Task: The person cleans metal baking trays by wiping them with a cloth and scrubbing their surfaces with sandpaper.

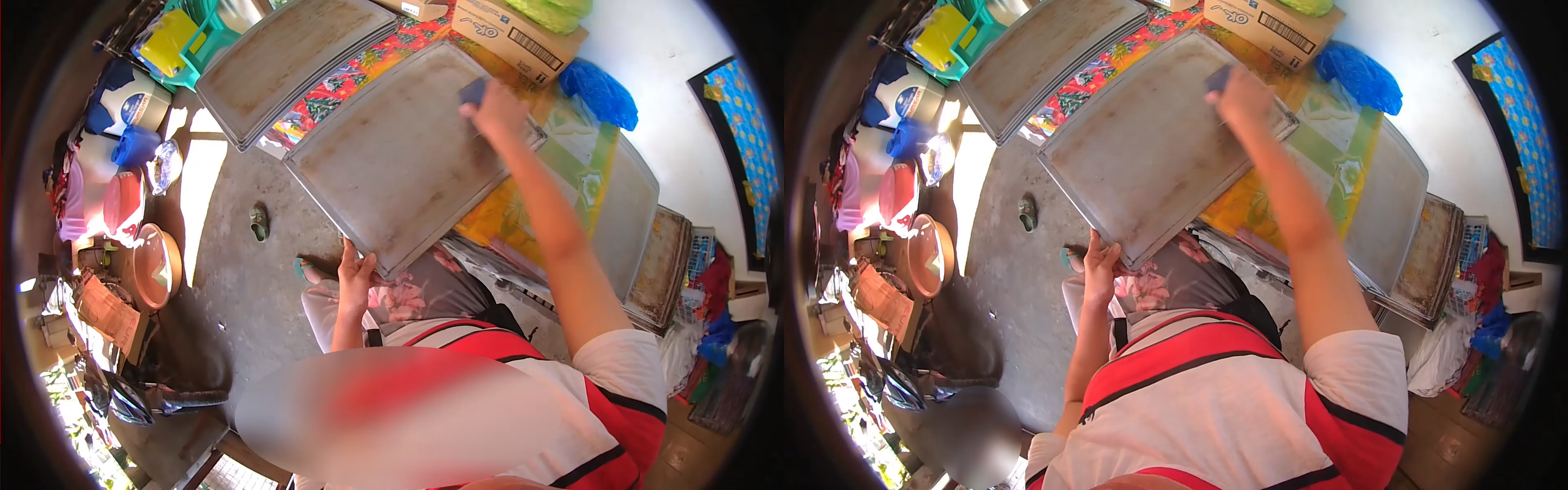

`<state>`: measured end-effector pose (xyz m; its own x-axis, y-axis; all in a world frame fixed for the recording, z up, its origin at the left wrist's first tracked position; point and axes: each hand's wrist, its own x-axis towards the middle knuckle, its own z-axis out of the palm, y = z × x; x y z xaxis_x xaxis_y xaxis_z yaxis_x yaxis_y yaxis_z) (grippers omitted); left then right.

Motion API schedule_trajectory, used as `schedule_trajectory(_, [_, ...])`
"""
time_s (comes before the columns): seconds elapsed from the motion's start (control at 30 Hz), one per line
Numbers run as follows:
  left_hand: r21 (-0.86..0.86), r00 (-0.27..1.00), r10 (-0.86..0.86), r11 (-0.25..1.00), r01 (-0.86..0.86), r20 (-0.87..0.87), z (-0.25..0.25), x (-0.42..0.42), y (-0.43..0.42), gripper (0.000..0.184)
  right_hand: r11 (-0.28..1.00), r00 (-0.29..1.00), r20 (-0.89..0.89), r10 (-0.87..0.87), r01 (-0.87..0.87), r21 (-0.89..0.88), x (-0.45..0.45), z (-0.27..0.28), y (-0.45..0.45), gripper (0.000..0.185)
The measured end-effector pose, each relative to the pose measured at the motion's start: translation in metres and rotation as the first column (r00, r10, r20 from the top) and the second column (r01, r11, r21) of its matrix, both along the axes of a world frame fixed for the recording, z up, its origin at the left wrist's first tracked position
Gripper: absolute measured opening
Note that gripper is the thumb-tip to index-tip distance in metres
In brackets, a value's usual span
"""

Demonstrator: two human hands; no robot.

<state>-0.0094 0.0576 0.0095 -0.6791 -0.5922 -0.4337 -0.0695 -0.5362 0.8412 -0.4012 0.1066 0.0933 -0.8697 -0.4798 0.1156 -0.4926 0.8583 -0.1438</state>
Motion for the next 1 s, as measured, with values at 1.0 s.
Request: schedule_trajectory(1.0, [-0.020,1.000,0.000,1.000,0.001,0.019,-0.006,-0.001,0.001,0.079,0.877,0.878,0.015,0.478,-0.476,-0.064,0.212,-0.033,-0.068,0.066])
